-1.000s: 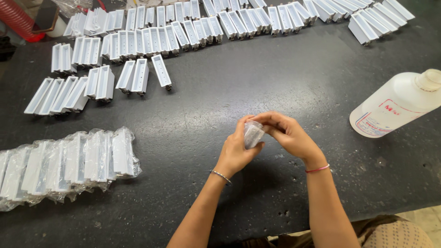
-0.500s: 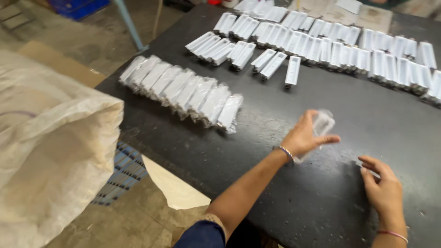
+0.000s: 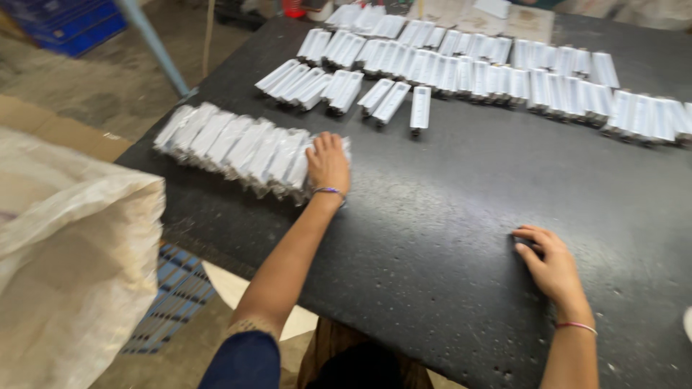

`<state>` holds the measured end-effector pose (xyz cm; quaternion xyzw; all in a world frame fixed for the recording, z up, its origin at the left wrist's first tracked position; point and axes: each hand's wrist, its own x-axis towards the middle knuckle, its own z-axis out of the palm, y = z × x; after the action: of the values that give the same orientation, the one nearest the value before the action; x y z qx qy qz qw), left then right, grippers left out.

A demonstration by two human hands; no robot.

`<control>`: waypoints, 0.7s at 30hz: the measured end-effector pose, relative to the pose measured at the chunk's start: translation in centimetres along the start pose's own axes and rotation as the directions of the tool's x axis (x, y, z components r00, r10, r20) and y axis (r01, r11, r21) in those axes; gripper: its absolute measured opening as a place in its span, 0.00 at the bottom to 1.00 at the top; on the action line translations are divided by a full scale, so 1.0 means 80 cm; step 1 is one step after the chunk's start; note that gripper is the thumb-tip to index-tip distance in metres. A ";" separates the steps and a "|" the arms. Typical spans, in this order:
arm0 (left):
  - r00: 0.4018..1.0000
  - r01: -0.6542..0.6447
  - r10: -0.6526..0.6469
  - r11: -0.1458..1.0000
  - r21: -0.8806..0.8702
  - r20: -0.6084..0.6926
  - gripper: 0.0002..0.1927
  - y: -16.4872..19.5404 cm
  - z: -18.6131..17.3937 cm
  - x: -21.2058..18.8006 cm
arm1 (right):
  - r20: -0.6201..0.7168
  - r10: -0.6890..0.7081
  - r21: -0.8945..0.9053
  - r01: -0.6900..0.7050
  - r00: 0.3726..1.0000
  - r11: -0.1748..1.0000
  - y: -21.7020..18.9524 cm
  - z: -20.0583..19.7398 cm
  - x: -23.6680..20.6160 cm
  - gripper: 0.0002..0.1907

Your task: The person wraps white rectangular components individually in clear plastic bags. They pick up a component, place it in a bag, fold the plastic around it, and set the wrapped unit aside. The process is repeated multiple times across the table.

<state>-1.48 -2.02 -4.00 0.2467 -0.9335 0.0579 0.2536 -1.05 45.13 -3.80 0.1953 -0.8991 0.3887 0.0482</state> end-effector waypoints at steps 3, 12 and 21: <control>0.998 -0.047 0.050 0.994 0.100 -0.025 0.36 0.000 0.003 -0.003 | 0.000 0.027 0.026 -0.027 1.000 0.999 0.011 -0.001 -0.001 0.15; 0.958 -0.001 0.033 0.994 -0.113 0.283 0.52 0.011 -0.033 0.037 | -0.167 -0.058 -0.156 0.032 0.984 0.987 0.016 0.031 0.014 0.16; 0.987 -0.154 0.155 0.872 -0.465 -0.037 0.34 0.109 0.039 0.167 | -0.086 0.089 0.047 -0.085 0.992 0.995 0.025 0.018 0.055 0.09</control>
<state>-17.14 -0.93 0.14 0.1034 -0.9369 -0.1481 0.2993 -5.81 43.98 -5.10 0.1396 -0.8952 0.4180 0.0666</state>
